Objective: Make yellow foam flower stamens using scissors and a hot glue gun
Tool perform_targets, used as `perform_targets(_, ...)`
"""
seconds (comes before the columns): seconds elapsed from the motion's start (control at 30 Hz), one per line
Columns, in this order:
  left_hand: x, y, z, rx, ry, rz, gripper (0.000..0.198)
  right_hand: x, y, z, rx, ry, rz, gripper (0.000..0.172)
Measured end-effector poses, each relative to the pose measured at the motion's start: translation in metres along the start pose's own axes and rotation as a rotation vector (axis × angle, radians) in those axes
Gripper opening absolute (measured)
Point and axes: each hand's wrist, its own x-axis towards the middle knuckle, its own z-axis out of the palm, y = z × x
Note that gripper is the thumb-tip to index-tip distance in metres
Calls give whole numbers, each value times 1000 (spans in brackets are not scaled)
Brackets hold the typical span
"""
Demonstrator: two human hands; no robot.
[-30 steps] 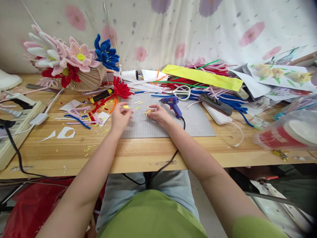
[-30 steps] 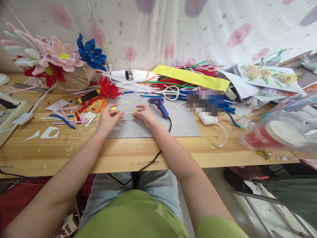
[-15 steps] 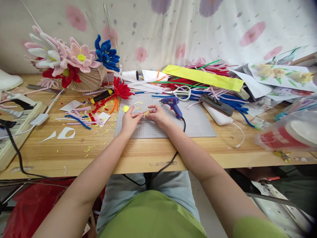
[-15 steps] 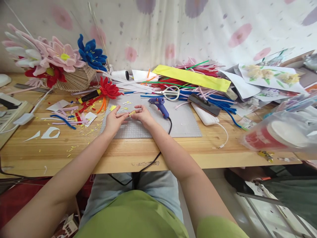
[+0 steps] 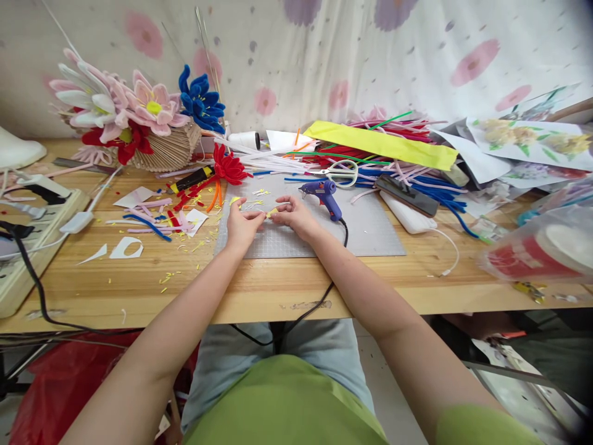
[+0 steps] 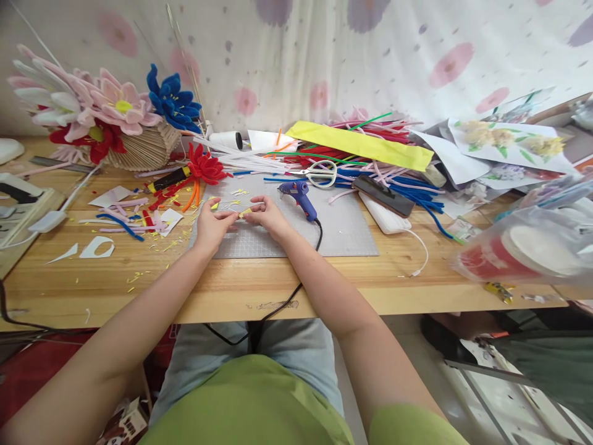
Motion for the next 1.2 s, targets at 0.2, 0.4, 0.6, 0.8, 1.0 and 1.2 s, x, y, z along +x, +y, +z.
perform_targets(0.2,-1,4,-1,-104,86,-9,63,2,-4,-7,83,87,-107,41)
perform_targets(0.4,-4,5,0,-74,63,10,66,4,3,4,-84,60,-107,47)
perform_targets(0.6,-6,9,-1,-150,0,-46,66,5,5,8,-159,61,-132,42)
perform_targets(0.8,-7,12,-2,-154,-34,-59,68,1,1,4,-68,20,-81,44)
perform_targets(1.0,-7,10,-2,-155,-50,-27,75,1,2,2,-14,-5,-59,50)
perform_targets(1.2,-7,11,-2,-162,-47,-51,78,2,3,4,-26,4,-79,52)
